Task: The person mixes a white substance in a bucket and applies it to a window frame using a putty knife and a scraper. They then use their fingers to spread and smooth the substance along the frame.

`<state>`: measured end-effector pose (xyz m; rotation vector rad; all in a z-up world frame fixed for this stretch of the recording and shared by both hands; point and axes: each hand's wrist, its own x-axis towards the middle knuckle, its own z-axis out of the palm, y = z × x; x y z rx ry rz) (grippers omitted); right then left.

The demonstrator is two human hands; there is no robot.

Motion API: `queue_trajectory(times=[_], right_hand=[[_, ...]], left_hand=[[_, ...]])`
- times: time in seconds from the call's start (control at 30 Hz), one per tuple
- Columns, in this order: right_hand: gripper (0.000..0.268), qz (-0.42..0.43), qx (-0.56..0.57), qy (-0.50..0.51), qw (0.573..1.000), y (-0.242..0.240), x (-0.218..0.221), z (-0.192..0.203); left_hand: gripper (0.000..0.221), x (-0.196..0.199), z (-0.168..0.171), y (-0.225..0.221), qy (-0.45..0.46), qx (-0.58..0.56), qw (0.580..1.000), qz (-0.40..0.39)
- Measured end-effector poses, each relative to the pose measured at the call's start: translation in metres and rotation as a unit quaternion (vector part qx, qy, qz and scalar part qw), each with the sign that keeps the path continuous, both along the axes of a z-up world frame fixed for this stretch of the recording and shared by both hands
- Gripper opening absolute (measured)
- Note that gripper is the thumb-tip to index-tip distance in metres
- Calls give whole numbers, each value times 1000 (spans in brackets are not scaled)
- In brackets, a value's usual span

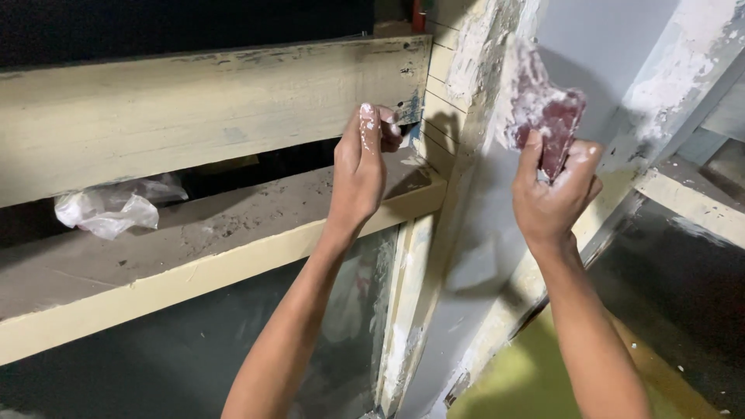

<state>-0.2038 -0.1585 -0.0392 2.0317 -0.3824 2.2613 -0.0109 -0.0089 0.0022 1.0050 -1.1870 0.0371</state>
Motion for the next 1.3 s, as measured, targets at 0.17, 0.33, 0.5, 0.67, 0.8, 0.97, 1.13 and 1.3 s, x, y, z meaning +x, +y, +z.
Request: queue_trajectory(times=[0.17,0.33,0.5,0.67,0.8,0.97,1.13,1.3], right_hand=[[28,-27,-44,-20,998,-7,25,21],[24,-151,-87,15,985,6,68,33],[22,-167,-116,54,978,30,86,32],[28,-192,-122,80,970,36,88,17],[30,-188,-112,101,971,43,81,-3],[19,-139,-86,120,979,44,54,-28],[14,-99,-92,51,989,23,7,-20],[11,-66,-151,44,985,-34,-10,47]], left_hand=[[46,-2,0,-6,1,-10,1000,-18],[45,-2,3,-6,20,-11,999,-36],[44,9,5,4,12,-27,999,-30],[49,15,8,12,29,-27,999,-3],[52,12,9,16,24,-29,999,-3],[51,6,9,13,31,-27,999,-19],[47,1,9,10,27,-40,998,-44],[46,-1,9,1,35,-30,997,-64]])
